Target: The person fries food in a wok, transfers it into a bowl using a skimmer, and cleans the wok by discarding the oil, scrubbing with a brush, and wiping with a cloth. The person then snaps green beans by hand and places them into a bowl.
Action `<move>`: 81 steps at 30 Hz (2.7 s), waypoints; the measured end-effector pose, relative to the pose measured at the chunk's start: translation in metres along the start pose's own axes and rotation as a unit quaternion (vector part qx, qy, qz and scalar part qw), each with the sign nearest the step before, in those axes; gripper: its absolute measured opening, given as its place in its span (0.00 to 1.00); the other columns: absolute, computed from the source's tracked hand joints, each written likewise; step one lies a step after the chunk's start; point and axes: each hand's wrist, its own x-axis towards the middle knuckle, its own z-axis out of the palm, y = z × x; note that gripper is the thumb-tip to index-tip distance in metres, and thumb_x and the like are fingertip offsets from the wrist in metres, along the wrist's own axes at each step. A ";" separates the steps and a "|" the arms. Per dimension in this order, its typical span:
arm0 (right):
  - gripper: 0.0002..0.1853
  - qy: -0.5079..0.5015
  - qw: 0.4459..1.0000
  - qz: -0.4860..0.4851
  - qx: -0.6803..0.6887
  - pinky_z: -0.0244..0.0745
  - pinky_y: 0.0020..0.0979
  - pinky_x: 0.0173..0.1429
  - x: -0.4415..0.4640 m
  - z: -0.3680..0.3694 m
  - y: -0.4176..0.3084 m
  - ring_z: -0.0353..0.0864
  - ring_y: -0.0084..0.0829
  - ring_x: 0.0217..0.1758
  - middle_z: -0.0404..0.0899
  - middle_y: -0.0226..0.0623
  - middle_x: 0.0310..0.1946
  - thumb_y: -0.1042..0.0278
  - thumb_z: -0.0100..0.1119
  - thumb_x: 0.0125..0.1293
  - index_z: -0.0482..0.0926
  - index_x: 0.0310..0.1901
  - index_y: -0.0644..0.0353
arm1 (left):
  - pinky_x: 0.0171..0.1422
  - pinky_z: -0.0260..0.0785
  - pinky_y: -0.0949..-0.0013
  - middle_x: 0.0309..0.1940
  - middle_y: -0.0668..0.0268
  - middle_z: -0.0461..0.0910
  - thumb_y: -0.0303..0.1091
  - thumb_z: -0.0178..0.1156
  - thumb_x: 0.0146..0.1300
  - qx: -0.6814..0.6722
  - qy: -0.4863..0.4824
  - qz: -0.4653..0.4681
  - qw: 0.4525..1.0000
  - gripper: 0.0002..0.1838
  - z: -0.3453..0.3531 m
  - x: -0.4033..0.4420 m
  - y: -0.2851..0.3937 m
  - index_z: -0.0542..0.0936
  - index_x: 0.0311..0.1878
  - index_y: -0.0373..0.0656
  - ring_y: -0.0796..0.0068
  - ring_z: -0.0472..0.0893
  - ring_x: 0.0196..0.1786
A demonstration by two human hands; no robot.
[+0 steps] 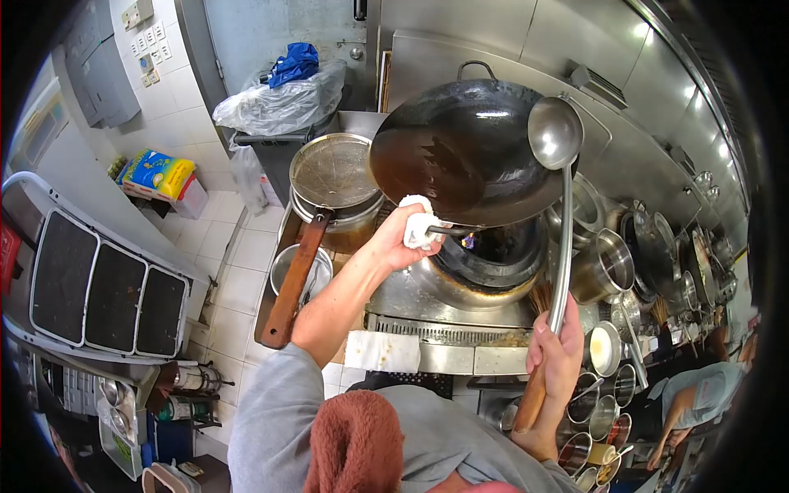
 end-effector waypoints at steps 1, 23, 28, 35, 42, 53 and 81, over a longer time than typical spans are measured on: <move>0.37 -0.002 1.000 -0.003 0.003 0.65 0.19 0.14 -0.002 0.004 -0.002 0.65 0.16 0.15 0.68 0.32 0.30 0.80 0.52 0.62 0.48 0.72 0.64 | 0.26 0.70 0.64 0.32 0.54 0.77 0.30 0.49 0.62 -0.009 -0.001 0.004 1.000 0.07 -0.001 -0.002 0.000 0.71 0.40 0.39 0.61 0.77 0.30; 0.37 -0.020 0.999 -0.034 -0.013 0.65 0.19 0.13 -0.013 0.058 -0.016 0.66 0.16 0.15 0.69 0.32 0.28 0.78 0.55 0.63 0.49 0.71 0.66 | 0.26 0.66 0.68 0.31 0.55 0.76 0.32 0.50 0.59 -0.084 -0.076 -0.005 0.993 0.08 -0.020 -0.019 0.018 0.73 0.38 0.37 0.66 0.74 0.29; 0.37 -0.013 0.999 -0.040 -0.009 0.65 0.19 0.14 -0.011 0.072 -0.017 0.66 0.16 0.14 0.69 0.32 0.27 0.78 0.54 0.62 0.49 0.71 0.66 | 0.27 0.67 0.69 0.33 0.55 0.77 0.33 0.51 0.59 -0.094 -0.094 -0.007 0.991 0.11 -0.025 -0.015 0.018 0.74 0.41 0.36 0.66 0.75 0.30; 0.37 -0.016 0.998 -0.052 -0.022 0.65 0.18 0.14 -0.009 0.087 -0.019 0.65 0.16 0.14 0.70 0.33 0.27 0.79 0.54 0.62 0.49 0.71 0.67 | 0.31 0.68 0.70 0.35 0.57 0.74 0.40 0.54 0.62 -0.110 -0.158 -0.022 0.981 0.18 -0.041 -0.005 0.019 0.73 0.47 0.35 0.69 0.72 0.32; 0.37 -0.040 0.996 -0.079 -0.006 0.66 0.18 0.17 -0.005 0.107 -0.013 0.67 0.16 0.16 0.71 0.33 0.28 0.82 0.53 0.63 0.48 0.72 0.67 | 0.29 0.65 0.72 0.33 0.59 0.71 0.36 0.55 0.58 -0.150 -0.194 -0.028 0.969 0.18 -0.034 -0.010 0.023 0.71 0.46 0.31 0.74 0.70 0.29; 0.39 -0.073 0.992 -0.105 -0.009 0.67 0.17 0.19 -0.002 0.118 0.006 0.68 0.15 0.19 0.71 0.32 0.30 0.83 0.54 0.61 0.48 0.72 0.66 | 0.24 0.59 0.73 0.27 0.61 0.69 0.30 0.52 0.55 -0.148 -0.294 -0.051 0.943 0.21 -0.046 0.014 0.012 0.68 0.52 0.31 0.73 0.69 0.26; 0.12 0.151 0.941 0.054 -0.298 0.71 0.32 0.20 0.364 -0.308 0.125 0.71 0.30 0.15 0.75 0.40 0.20 0.78 0.55 0.57 0.68 0.42 0.71 | 0.37 0.74 0.62 0.30 0.55 0.80 0.31 0.51 0.55 0.087 0.201 0.088 0.972 0.08 -0.040 0.025 -0.224 0.76 0.33 0.38 0.61 0.81 0.34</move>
